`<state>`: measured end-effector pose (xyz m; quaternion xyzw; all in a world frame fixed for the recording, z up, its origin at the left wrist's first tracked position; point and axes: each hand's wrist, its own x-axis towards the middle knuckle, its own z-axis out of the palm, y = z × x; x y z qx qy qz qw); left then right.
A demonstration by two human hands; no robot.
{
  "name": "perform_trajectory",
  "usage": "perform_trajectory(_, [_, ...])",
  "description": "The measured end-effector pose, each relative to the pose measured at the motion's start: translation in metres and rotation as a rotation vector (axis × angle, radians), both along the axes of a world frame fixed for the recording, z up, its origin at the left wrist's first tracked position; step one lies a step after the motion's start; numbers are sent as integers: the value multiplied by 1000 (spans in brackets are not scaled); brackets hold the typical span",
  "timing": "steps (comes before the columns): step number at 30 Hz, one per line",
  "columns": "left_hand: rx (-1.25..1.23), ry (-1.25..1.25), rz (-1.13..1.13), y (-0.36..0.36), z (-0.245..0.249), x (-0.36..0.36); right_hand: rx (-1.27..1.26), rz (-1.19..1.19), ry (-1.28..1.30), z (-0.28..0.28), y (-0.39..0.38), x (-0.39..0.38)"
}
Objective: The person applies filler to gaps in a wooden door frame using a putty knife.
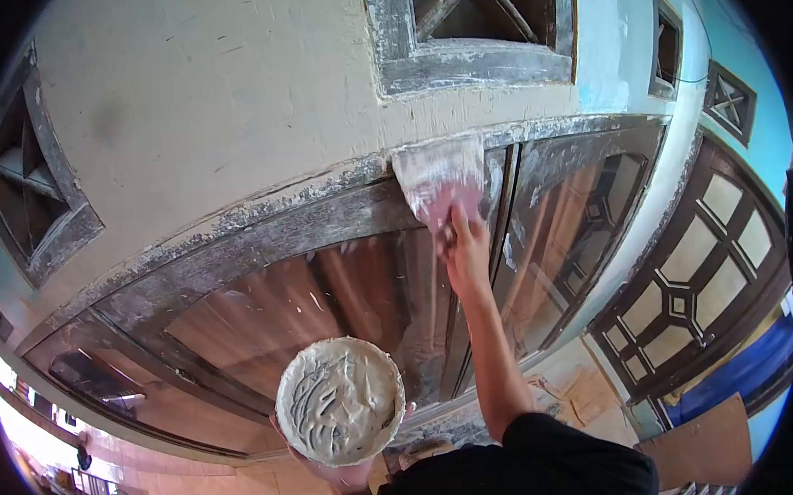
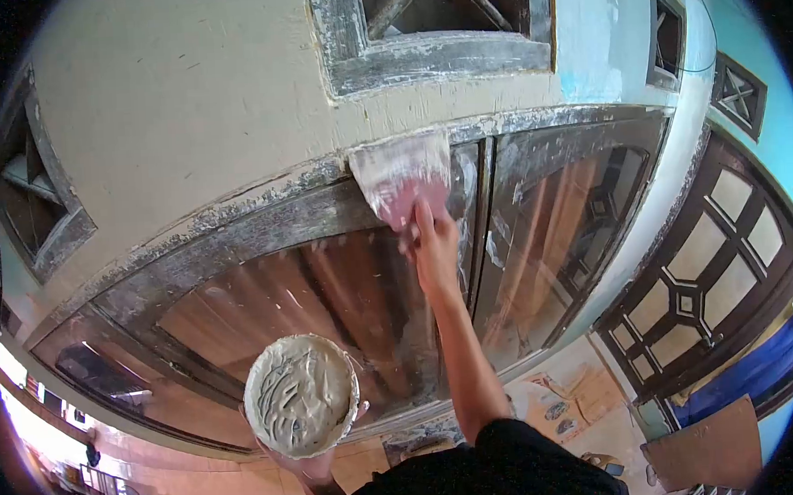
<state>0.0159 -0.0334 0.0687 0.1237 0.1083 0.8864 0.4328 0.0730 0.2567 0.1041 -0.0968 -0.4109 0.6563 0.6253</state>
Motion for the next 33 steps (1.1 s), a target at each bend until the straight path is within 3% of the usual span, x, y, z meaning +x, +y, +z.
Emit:
perform_trajectory(4, [-11,-13,58,4,-10,-5,-3,43,44,-12,-21,12])
perform_trajectory(9, [-38,-48,37,-2,-16,-2,110,-65,35,66,-12,4])
perform_trajectory(11, [-35,-65,24,-3,-16,0,99,-98,34,64,-9,2])
perform_trajectory(16, [17,-94,22,3,-12,-3,-60,83,-38,-18,-18,8])
perform_trajectory(20, [38,-124,9,6,-9,-1,51,250,-78,-18,-40,4])
perform_trajectory(22, [33,-133,2,5,-2,2,58,547,-76,3,-45,-1])
perform_trajectory(24, [154,-534,71,5,14,5,27,654,-63,16,-44,-5])
perform_trajectory(25, [154,-531,74,4,11,4,-4,759,-52,26,-46,-7])
perform_trajectory(27, [26,23,-51,2,3,3,-125,679,-104,43,-56,-8])
perform_trajectory(30, [-25,-14,-69,2,0,1,-189,780,-87,48,-54,-7])
perform_trajectory(33, [-28,-4,-32,4,-6,-2,-213,956,91,38,-41,-7])
